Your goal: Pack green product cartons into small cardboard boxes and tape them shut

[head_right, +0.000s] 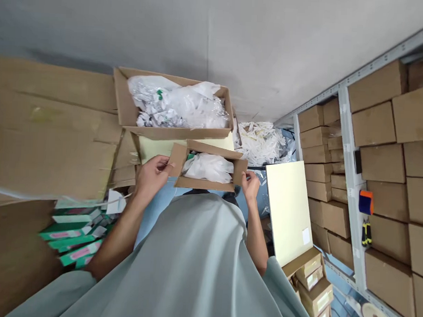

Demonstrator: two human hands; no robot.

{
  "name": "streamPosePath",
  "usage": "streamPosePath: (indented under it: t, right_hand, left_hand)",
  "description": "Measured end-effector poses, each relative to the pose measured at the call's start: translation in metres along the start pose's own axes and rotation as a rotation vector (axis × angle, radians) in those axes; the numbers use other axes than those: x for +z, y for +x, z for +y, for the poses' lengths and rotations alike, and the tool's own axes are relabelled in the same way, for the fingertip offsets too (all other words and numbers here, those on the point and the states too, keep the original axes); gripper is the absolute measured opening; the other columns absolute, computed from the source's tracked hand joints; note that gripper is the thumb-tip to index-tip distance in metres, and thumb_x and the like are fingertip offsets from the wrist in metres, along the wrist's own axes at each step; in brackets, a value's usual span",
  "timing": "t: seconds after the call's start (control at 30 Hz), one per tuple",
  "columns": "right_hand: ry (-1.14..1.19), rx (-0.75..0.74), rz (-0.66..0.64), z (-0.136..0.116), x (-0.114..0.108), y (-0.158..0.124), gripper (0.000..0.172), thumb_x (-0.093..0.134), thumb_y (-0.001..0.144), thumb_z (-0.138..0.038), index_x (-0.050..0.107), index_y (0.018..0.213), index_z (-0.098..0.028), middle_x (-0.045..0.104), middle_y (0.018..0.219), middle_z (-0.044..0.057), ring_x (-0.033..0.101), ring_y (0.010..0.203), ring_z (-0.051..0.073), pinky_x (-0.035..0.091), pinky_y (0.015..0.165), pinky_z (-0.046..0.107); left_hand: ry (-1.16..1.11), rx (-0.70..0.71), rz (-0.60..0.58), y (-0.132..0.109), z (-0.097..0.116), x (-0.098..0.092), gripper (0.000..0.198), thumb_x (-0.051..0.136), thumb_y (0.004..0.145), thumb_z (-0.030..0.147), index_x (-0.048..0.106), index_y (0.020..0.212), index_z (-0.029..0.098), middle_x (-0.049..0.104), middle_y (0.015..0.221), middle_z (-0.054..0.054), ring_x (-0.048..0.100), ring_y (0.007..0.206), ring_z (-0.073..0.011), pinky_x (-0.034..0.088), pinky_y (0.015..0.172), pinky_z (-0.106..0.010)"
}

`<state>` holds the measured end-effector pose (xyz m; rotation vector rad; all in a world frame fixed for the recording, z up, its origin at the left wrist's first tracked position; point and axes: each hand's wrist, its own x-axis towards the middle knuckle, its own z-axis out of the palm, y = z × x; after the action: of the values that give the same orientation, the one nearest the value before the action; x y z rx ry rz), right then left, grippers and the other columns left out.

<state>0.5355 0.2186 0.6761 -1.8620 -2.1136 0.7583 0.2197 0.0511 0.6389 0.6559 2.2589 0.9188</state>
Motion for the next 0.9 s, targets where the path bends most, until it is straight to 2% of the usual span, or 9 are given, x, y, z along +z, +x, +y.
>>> streamPosePath:
  t: [0.1, 0.2, 0.37, 0.5, 0.6, 0.7, 0.8, 0.9]
  right_hand:
    - [0.083, 0.085, 0.081, 0.051, -0.029, -0.020, 0.040, 0.058, 0.100, -0.059, 0.074, 0.091, -0.023, 0.083, 0.087, 0.010, 0.072, 0.076, 0.026, 0.056, 0.076, 0.035]
    - [0.170, 0.191, 0.194, 0.112, -0.061, -0.048, 0.042, 0.058, 0.097, -0.063, 0.071, 0.086, -0.025, 0.081, 0.084, 0.008, 0.068, 0.072, 0.025, 0.055, 0.074, 0.035]
    - [0.281, 0.414, 0.394, 0.218, -0.115, -0.104, 0.042, 0.057, 0.096, -0.065, 0.065, 0.082, -0.026, 0.076, 0.081, 0.004, 0.061, 0.064, 0.021, 0.051, 0.068, 0.033]
    - [0.309, 0.549, 0.505, 0.286, -0.150, -0.138, 0.037, 0.056, 0.098, -0.060, 0.064, 0.085, -0.026, 0.074, 0.080, 0.003, 0.061, 0.066, 0.020, 0.051, 0.070, 0.032]
    - [0.302, 0.639, 0.561, 0.326, -0.170, -0.153, 0.034, 0.055, 0.100, -0.057, 0.063, 0.087, -0.027, 0.075, 0.082, 0.003, 0.062, 0.068, 0.020, 0.051, 0.072, 0.032]
    - [0.293, 0.712, 0.583, 0.358, -0.183, -0.158, 0.031, 0.055, 0.102, -0.053, 0.062, 0.088, -0.027, 0.076, 0.085, 0.003, 0.063, 0.069, 0.020, 0.050, 0.074, 0.031]
    - [0.267, 0.768, 0.597, 0.381, -0.190, -0.155, 0.028, 0.054, 0.104, -0.049, 0.061, 0.090, -0.027, 0.078, 0.090, 0.004, 0.066, 0.074, 0.021, 0.051, 0.078, 0.032]
    - [0.228, 0.785, 0.588, 0.393, -0.194, -0.142, 0.028, 0.051, 0.108, -0.046, 0.064, 0.094, -0.026, 0.080, 0.096, 0.007, 0.068, 0.079, 0.023, 0.053, 0.082, 0.033]
  left_hand:
    - [0.013, 0.100, -0.080, -0.015, 0.039, 0.037, 0.018, 0.067, 0.094, 0.037, 0.073, 0.105, 0.025, 0.088, 0.111, -0.008, 0.082, 0.102, -0.0275, 0.064, 0.095, -0.037]
    - [0.035, 0.218, -0.201, -0.032, 0.084, 0.088, 0.016, 0.068, 0.092, 0.036, 0.073, 0.101, 0.025, 0.088, 0.108, -0.008, 0.082, 0.095, -0.0261, 0.065, 0.090, -0.035]
    - [0.128, 0.409, -0.415, -0.078, 0.162, 0.202, 0.018, 0.066, 0.090, 0.038, 0.073, 0.100, 0.025, 0.086, 0.105, -0.007, 0.080, 0.092, -0.0252, 0.064, 0.089, -0.035]
    - [0.234, 0.587, -0.545, -0.124, 0.216, 0.297, 0.018, 0.064, 0.092, 0.037, 0.073, 0.100, 0.023, 0.084, 0.100, -0.007, 0.077, 0.087, -0.0245, 0.064, 0.087, -0.035]
    - [0.293, 0.701, -0.626, -0.151, 0.247, 0.355, 0.018, 0.064, 0.094, 0.036, 0.075, 0.101, 0.023, 0.084, 0.104, -0.008, 0.076, 0.088, -0.0245, 0.063, 0.088, -0.035]
    - [0.353, 0.774, -0.694, -0.168, 0.271, 0.403, 0.019, 0.064, 0.095, 0.034, 0.076, 0.105, 0.023, 0.084, 0.110, -0.008, 0.077, 0.089, -0.0248, 0.063, 0.090, -0.036]
    - [0.415, 0.865, -0.748, -0.178, 0.293, 0.442, 0.018, 0.065, 0.098, 0.032, 0.075, 0.109, 0.022, 0.084, 0.116, -0.009, 0.078, 0.092, -0.0254, 0.062, 0.092, -0.036]
    - [0.473, 0.972, -0.789, -0.184, 0.313, 0.473, 0.015, 0.063, 0.101, 0.029, 0.073, 0.109, 0.022, 0.082, 0.123, -0.011, 0.078, 0.097, -0.0269, 0.060, 0.097, -0.038]
